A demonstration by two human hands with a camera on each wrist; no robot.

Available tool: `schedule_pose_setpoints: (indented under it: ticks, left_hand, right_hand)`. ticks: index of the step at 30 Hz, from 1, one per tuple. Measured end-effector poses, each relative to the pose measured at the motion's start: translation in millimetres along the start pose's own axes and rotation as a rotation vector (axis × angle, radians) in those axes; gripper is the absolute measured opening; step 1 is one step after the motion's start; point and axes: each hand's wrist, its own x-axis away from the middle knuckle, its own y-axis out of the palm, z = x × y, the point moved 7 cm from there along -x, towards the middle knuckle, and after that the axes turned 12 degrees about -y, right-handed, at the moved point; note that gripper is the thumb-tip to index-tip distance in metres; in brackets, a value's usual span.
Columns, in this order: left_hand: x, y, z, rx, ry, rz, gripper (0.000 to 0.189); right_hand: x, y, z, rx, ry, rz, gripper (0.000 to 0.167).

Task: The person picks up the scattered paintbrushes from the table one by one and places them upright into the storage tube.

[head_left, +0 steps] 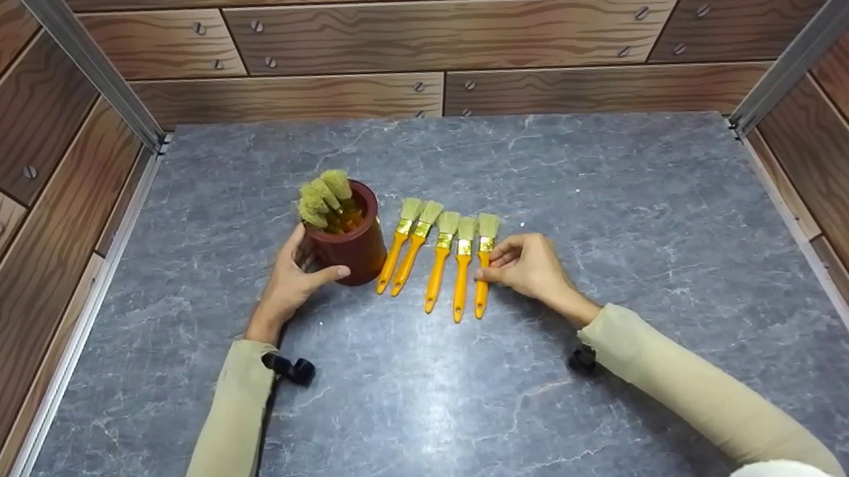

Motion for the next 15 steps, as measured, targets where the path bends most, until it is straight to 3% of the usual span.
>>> schedule_pose_setpoints:
  ticks: [15]
  left_hand:
    - [-0.3, -0.7, -1.0, 0.006, -0.006, 0.015, 0.103]
  right_hand:
    - [8.9, -3.7, 5.9, -0.067, 0.111, 0.050, 0.037]
